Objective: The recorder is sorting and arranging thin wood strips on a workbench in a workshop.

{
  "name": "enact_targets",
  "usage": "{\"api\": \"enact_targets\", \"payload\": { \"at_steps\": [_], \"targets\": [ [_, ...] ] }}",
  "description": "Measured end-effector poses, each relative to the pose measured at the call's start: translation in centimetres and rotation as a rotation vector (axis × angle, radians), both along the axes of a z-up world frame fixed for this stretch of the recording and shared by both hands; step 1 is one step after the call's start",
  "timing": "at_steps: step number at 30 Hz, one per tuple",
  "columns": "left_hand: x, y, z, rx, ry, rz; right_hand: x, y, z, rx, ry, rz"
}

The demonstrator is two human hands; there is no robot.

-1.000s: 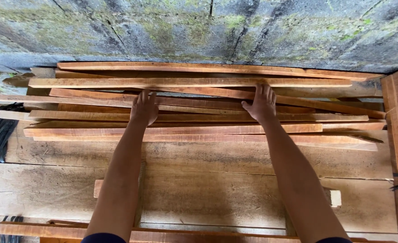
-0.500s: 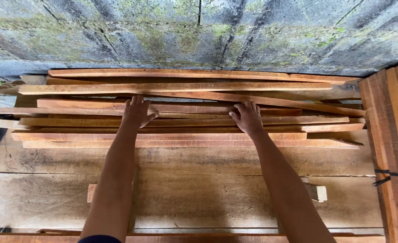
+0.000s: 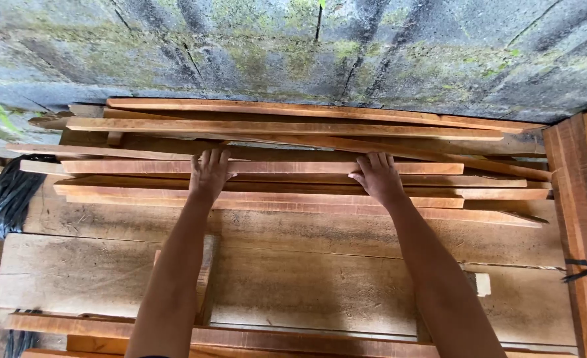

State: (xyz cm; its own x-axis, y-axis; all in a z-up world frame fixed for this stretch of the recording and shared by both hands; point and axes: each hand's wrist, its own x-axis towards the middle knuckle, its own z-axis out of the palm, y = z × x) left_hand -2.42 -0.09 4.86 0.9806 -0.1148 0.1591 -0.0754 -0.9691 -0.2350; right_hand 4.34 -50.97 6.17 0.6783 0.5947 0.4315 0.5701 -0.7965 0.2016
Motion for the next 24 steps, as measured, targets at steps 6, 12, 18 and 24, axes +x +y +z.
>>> {"api": "enact_targets", "payload": {
  "at_steps": [6, 12, 18, 24],
  "targets": [
    [-2.3, -0.2, 3.4, -0.015, -0.179, -0.111, -3.7, -0.1, 4.8, 0.055, -0.052, -0.031],
    [-6.0, -3.4, 13.0, -0.051, 0.172, 0.034, -6.9, -4.4, 4.9, 0.062, 0.107, -0.172],
    [-11.3, -4.8, 18.5, -0.173, -0.263, -0.276, -16.6, -4.4, 15.7, 0.169, -0.096, -0.084],
    [-17.4, -5.5, 19.9, -0.192, -0.456, -0.561, -24.5, -5.6, 17.4, 0.236, -0.112, -0.120]
  ]
}}
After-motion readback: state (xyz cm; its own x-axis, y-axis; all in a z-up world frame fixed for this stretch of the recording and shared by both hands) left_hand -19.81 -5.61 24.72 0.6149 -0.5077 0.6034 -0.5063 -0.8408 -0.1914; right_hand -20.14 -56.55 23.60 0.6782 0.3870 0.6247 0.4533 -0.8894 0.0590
